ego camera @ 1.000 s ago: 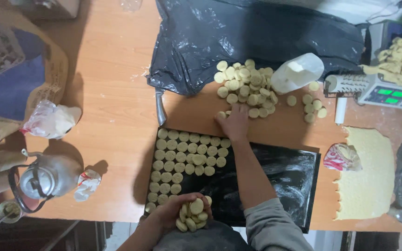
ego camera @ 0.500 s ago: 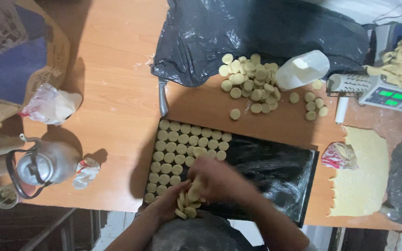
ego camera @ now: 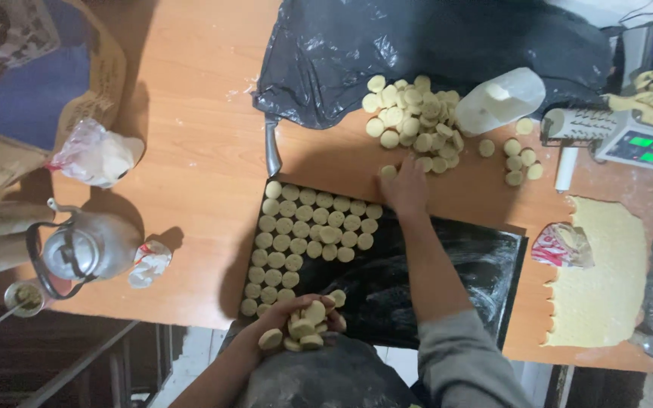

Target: Arranging small circular dough pieces onto a baking tray and then weighing dough scraps.

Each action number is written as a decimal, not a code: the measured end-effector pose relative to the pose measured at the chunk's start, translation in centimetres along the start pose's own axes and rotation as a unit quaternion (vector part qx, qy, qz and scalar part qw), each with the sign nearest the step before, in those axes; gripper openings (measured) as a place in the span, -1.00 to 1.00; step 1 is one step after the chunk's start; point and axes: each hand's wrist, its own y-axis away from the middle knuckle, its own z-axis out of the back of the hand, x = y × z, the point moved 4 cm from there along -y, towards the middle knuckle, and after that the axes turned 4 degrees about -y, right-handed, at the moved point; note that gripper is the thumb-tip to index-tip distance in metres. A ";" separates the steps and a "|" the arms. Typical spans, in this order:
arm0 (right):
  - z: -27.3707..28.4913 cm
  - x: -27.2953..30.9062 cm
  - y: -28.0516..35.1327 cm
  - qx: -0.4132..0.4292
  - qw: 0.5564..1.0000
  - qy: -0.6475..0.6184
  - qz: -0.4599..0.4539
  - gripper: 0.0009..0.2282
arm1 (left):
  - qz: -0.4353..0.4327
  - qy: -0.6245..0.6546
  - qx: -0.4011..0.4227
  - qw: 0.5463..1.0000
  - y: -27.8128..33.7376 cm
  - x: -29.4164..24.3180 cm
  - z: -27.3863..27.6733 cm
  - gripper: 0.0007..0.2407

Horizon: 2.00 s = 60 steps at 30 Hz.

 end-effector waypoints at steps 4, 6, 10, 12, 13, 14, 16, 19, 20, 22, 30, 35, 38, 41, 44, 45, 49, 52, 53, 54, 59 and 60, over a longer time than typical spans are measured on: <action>0.6 0.4 1.7 0.029 0.996 -0.048 -0.065 -0.54 | 0.001 -0.014 -0.044 0.999 0.7 0.0 1.1 -0.58; 0.6 0.8 3.3 0.063 0.983 -0.165 -0.056 -0.59 | -0.057 0.009 -0.070 0.996 1.6 -0.7 -0.8 -0.55; 1.4 2.2 13.1 0.157 0.953 -0.250 -0.069 -0.63 | -0.083 0.018 -0.144 0.986 2.5 0.0 2.7 -0.52; 0.7 1.9 18.1 0.205 0.930 -0.284 -0.112 -0.68 | -0.078 0.002 -0.161 0.984 3.1 -0.4 2.1 -0.52; -0.3 1.2 19.0 0.197 0.931 -0.286 -0.111 -0.68 | -0.077 -0.006 -0.157 0.985 3.0 -0.6 2.4 -0.52; -1.0 0.5 20.3 0.158 0.943 -0.274 -0.103 -0.68 | -0.063 -0.026 -0.132 0.989 3.1 -0.4 2.4 -0.53; -2.0 0.0 22.8 0.115 0.952 -0.263 -0.111 -0.68 | -0.033 -0.048 -0.109 0.992 3.5 0.0 2.1 -0.55; -1.8 0.5 24.2 0.001 0.977 -0.210 -0.040 -0.64 | -0.003 -0.008 -0.091 0.996 3.2 -0.2 2.6 -0.56; -2.3 0.3 24.1 -0.016 0.979 -0.201 -0.024 -0.65 | 0.001 -0.037 -0.087 0.996 3.4 0.1 3.7 -0.55; -3.6 0.2 24.0 -0.035 0.980 -0.194 -0.006 -0.65 | 0.003 -0.068 -0.083 0.994 4.0 0.2 4.1 -0.54; -2.3 2.2 25.5 -0.040 0.979 -0.195 -0.045 -0.62 | -0.052 -0.050 -0.059 0.996 6.6 -0.4 4.2 -0.60; -2.1 3.5 28.8 0.034 0.992 -0.108 -0.053 -0.64 | -0.069 -0.052 -0.041 0.995 7.2 -0.9 2.9 -0.59; -3.2 5.1 30.3 0.052 0.997 -0.061 -0.003 -0.68 | -0.070 -0.051 -0.031 0.996 8.0 -0.2 2.9 -0.59; -4.5 6.4 28.9 0.095 0.986 -0.122 -0.057 -0.71 | -0.075 -0.060 -0.032 0.995 8.1 -0.5 3.9 -0.58; -6.2 7.9 27.9 0.100 0.968 -0.215 -0.080 -0.70 | -0.074 -0.072 -0.074 0.992 9.5 -0.3 4.0 -0.57; -6.4 8.7 27.0 0.048 0.965 -0.255 -0.034 -0.72 | -0.081 -0.077 -0.084 0.990 9.9 -0.5 3.6 -0.56; -8.3 9.9 26.7 0.065 0.979 -0.191 -0.001 -0.74 | -0.082 -0.081 -0.111 0.987 11.5 -0.7 5.1 -0.56; -7.3 10.6 26.3 -0.020 0.979 -0.175 0.101 -0.67 | -0.097 -0.088 -0.092 0.987 11.2 -1.8 5.4 -0.54; -7.5 10.4 26.2 -0.017 0.978 -0.191 0.086 -0.67 | -0.097 -0.083 -0.088 0.988 10.8 -2.2 5.4 -0.55; -7.7 10.1 27.0 -0.011 0.976 -0.208 0.060 -0.68 | -0.089 -0.074 -0.089 0.989 10.9 -2.1 5.5 -0.55; -6.6 11.0 26.3 0.004 0.978 -0.202 0.051 -0.69 | -0.084 -0.055 -0.058 0.993 10.1 -1.9 5.6 -0.58; -6.9 10.8 26.5 0.032 0.977 -0.211 0.030 -0.69 | -0.081 -0.031 -0.006 0.996 10.1 -1.8 5.8 -0.61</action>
